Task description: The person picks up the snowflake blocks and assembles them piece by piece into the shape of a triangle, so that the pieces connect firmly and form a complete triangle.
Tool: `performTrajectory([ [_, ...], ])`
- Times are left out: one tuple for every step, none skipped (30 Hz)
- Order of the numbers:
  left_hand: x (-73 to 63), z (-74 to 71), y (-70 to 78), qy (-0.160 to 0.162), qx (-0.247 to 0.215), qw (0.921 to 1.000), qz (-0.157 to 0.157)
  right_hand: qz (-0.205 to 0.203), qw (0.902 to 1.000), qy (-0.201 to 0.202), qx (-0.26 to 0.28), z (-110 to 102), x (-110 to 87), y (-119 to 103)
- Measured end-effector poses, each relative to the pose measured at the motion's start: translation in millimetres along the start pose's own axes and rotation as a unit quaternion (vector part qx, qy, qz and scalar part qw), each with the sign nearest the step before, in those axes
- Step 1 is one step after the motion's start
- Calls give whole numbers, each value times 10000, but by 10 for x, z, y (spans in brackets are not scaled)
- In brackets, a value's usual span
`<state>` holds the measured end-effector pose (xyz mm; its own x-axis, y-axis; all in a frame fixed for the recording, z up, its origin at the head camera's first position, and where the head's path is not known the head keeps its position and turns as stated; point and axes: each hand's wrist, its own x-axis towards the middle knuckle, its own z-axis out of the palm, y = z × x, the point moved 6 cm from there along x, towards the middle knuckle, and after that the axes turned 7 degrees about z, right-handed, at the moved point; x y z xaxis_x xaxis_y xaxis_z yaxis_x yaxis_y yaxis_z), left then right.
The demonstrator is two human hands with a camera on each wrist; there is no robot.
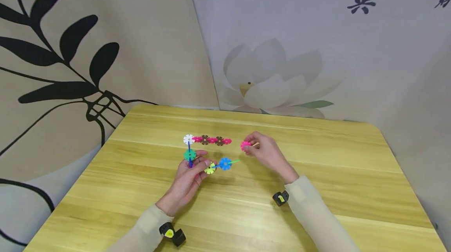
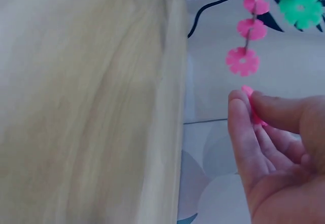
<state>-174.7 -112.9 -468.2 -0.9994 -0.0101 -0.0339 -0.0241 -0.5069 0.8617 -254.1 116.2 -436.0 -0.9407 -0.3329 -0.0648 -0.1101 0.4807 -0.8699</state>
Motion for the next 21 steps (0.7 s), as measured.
performTrajectory([
  [0,8,-1,-15,-7,10000,9,-6,10000,31,46,-13,-32,-7],
  [1,16,-1,-25,-12,10000,19,-7,9999,66,97,-25,-65,-15],
  [2,24,-2,-35,-11,10000,25,-3,9998,91,163,-37,-97,-22],
  [2,30,-2,-40,-10,10000,32,3,9997,119,224,-49,-128,-27],
  [3,36,-3,-44,-11,10000,33,8,9995,140,280,-59,-158,-33],
  [3,42,-5,-46,-7,10000,33,21,9993,162,345,-68,-189,-39],
  [4,49,-6,-50,-7,10000,29,11,9990,183,414,-77,-219,-50],
  [5,54,-9,-55,10,10000,24,5,9987,200,465,-84,-248,-59],
  [5,60,-11,-59,22,10000,22,9,9985,217,500,-91,-276,-64],
  [6,64,-13,-63,34,10000,20,11,9984,252,512,-98,-304,-70],
  [8,68,-16,-65,30,10000,13,13,9982,292,523,-106,-331,-79],
  [9,73,-18,-67,26,10000,8,16,9981,341,514,-114,-356,-86],
  [10,76,-21,-73,21,10000,6,18,9980,386,499,-123,-379,-90],
  [11,80,-23,-75,21,10000,6,33,9980,418,479,-128,-401,-92],
  [12,83,-25,-73,14,10000,7,46,9978,450,476,-136,-422,-95],
  [12,86,-27,-74,6,10000,4,62,9977,479,473,-142,-442,-99],
  [13,90,-30,-75,-10,10000,-1,83,9975,507,480,-150,-461,-101],
  [14,93,-33,-73,-19,10000,-4,105,9974,525,473,-155,-479,-101],
  [15,95,-36,-65,-29,10000,-7,129,9973,537,483,-161,-496,-101],
  [16,97,-39,-57,-39,10000,-10,156,9972,540,496,-165,-513,-102],
  [17,100,-42,-51,-50,10000,-13,183,9970,553,508,-170,-530,-101],
])
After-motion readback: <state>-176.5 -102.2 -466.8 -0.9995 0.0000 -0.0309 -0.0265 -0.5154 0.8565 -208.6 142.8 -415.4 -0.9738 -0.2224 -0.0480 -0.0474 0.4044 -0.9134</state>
